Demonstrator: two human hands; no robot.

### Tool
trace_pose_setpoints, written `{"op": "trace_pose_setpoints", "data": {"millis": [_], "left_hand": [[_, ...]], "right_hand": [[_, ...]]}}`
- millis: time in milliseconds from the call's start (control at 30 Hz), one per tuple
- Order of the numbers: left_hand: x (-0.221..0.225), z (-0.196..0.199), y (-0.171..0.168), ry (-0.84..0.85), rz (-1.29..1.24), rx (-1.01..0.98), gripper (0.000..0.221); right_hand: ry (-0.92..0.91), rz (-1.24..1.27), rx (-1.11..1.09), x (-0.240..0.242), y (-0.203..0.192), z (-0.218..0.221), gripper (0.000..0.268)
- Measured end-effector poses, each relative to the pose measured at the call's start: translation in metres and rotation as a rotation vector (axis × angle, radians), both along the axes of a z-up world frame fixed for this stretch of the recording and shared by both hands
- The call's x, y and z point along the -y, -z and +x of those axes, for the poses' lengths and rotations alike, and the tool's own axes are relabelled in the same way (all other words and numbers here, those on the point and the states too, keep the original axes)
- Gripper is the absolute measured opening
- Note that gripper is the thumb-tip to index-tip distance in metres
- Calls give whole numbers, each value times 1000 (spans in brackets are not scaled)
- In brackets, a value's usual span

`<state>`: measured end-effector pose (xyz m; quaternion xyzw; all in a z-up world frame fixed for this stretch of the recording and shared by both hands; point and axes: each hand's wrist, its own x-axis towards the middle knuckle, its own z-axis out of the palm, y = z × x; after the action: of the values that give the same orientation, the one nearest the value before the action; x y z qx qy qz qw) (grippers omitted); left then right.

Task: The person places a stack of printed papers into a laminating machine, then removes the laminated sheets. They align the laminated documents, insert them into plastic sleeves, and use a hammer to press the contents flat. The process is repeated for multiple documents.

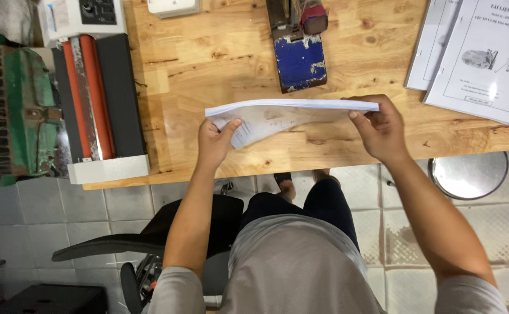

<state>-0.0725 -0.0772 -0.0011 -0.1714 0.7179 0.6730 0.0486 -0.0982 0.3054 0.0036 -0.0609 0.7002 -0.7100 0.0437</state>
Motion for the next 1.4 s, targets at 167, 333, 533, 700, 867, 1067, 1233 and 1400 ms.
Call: {"op": "trace_pose_setpoints", "data": {"millis": [167, 333, 533, 700, 867, 1067, 1233, 1400], "left_hand": [[-10, 9, 46, 46, 42, -355, 38], [-6, 13, 50, 147, 61, -453, 42], [-1, 14, 48, 5, 41, -65, 29], [3, 17, 56, 14, 66, -213, 24], [1, 15, 64, -2, -3, -288, 17], [2, 19, 61, -10, 10, -211, 20], [8, 15, 52, 44, 47, -216, 23], [12, 12, 45, 18, -38, -182, 26]], "right_hand": [[-24, -17, -185, 16, 8, 2, 24], [15, 61, -150, 11, 22, 4, 37], [102, 78, -149, 10, 38, 11, 57], [169, 215, -214, 19, 39, 14, 58], [173, 258, -227, 20, 30, 14, 56], [191, 335, -228, 22, 26, 16, 56], [180, 326, -254, 23, 22, 13, 55], [159, 314, -280, 25, 19, 14, 56]]}}
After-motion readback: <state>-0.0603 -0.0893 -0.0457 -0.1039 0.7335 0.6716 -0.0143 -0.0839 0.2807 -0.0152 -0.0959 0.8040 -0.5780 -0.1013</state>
